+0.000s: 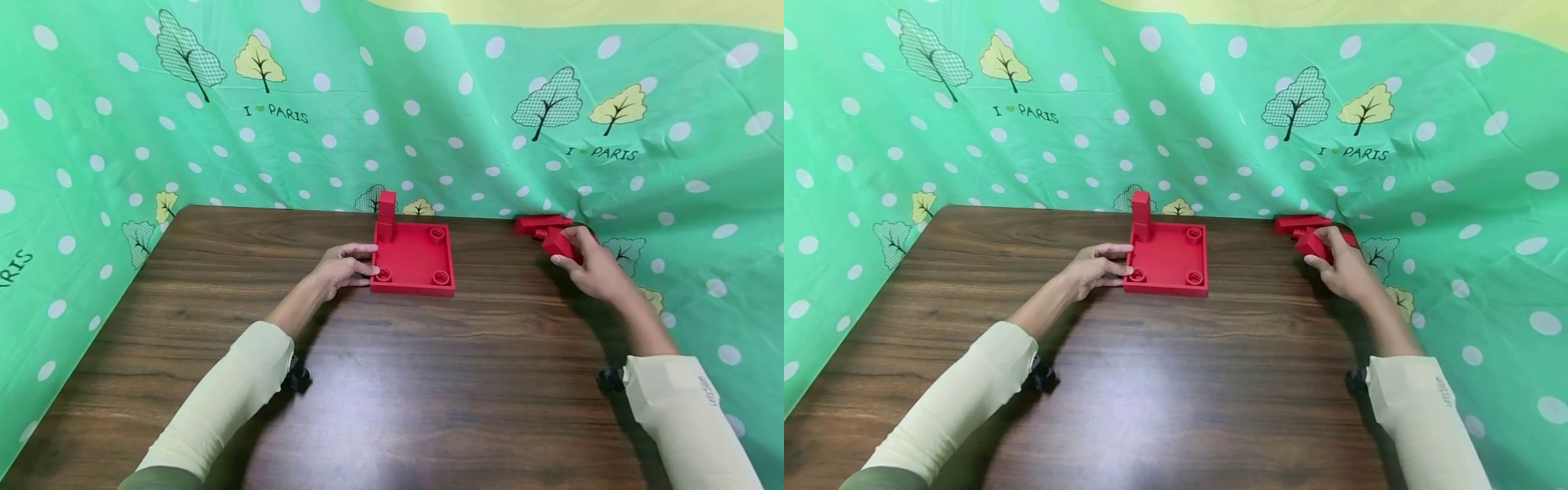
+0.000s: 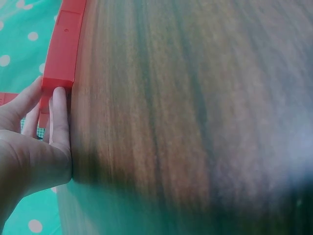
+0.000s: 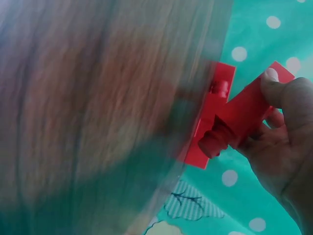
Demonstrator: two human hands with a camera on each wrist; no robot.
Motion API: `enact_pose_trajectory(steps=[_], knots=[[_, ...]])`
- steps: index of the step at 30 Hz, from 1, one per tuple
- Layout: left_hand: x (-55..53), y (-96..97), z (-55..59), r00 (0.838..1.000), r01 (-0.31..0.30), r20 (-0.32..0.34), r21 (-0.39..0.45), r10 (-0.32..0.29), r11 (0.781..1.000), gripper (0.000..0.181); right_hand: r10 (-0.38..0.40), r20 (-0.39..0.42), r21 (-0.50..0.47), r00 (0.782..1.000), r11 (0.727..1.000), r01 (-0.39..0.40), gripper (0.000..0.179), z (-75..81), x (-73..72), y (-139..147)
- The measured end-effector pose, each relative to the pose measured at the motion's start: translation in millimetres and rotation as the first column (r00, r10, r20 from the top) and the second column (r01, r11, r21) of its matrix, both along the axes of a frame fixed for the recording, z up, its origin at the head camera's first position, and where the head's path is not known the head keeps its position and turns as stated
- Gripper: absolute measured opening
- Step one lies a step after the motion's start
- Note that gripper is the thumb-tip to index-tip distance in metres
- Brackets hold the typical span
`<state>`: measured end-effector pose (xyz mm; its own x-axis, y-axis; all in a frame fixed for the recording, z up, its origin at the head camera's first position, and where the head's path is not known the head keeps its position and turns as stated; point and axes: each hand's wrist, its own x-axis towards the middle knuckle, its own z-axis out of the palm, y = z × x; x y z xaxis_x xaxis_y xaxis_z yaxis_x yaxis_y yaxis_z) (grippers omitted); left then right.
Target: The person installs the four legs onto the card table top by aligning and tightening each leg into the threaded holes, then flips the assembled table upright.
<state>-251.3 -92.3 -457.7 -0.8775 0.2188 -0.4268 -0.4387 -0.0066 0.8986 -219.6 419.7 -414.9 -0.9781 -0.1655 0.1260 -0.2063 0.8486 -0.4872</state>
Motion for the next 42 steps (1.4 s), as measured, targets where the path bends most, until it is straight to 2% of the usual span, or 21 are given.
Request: enact_pose_trajectory(steps=[13,22,36,42], knots=[[3.7,-0.6,-3.9,1.000,-0.018,-0.016,-0.005,0.018,1.000,0.065,0.037,-0.113,-0.076,0.993,0.996,-0.045,0.046,2.0,-6.2,-33],[4.8,1.2,-3.9,0.999,-0.044,-0.026,-0.023,0.043,0.999,0.054,-0.027,-0.056,-0.133,0.998,0.991,0.020,0.047,4.4,-11.8,-55],[3.7,0.3,-0.7,0.999,-0.034,-0.018,-0.019,0.034,0.999,0.056,-0.020,-0.001,-0.254,1.000,0.967,0.019,0.055,7.5,-24.6,-98],[4.0,1.8,-0.1,0.999,-0.036,-0.019,-0.017,0.035,0.999,0.057,-0.035,0.015,-0.293,0.999,0.956,0.038,0.053,5.6,-29.8,-114]])
